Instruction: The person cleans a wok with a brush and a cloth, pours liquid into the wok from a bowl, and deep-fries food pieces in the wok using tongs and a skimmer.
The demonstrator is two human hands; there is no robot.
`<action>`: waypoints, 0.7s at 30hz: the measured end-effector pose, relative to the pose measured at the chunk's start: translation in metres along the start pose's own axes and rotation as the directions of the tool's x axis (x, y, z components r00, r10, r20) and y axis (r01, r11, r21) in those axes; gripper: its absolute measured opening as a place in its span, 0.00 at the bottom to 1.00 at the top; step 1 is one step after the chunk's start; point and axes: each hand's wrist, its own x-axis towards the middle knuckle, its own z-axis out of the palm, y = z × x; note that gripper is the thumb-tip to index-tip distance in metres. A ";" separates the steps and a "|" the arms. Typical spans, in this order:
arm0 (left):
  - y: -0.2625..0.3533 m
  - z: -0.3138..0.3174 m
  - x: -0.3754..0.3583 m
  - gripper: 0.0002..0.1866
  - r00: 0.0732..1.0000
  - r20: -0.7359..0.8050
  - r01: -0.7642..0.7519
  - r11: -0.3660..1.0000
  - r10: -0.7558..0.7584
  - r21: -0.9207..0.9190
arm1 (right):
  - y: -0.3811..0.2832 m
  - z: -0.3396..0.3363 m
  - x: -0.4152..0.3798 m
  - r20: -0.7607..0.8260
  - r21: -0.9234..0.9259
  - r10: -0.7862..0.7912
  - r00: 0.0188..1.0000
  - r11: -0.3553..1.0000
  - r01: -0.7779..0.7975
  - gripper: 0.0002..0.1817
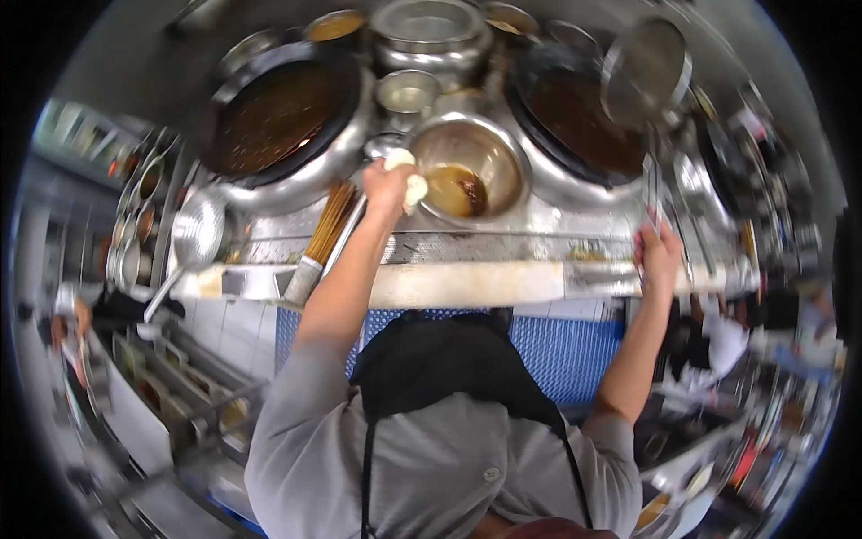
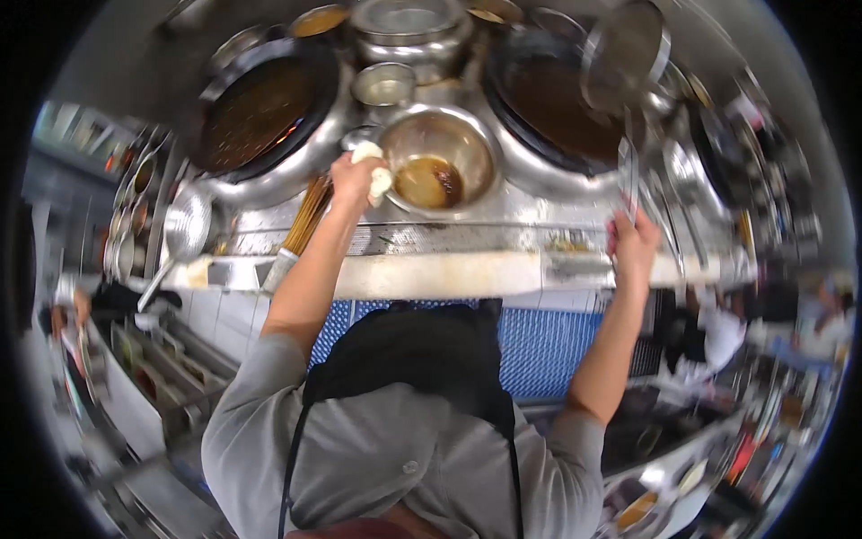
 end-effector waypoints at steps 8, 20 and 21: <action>0.010 -0.015 0.010 0.15 0.983 0.182 -0.029 0.996 0.014 0.083 | -0.045 0.024 -0.091 -0.080 0.113 0.085 0.993 0.991 -0.075 0.18; -0.004 -0.024 0.003 0.14 0.991 0.131 -0.006 0.997 0.017 -0.083 | -0.029 0.001 -0.103 -0.087 0.220 0.113 0.990 0.971 -0.092 0.18; -0.004 -0.023 0.002 0.14 0.993 0.113 -0.031 0.997 0.038 -0.070 | -0.027 -0.003 -0.102 -0.092 0.220 0.114 0.989 0.971 -0.091 0.18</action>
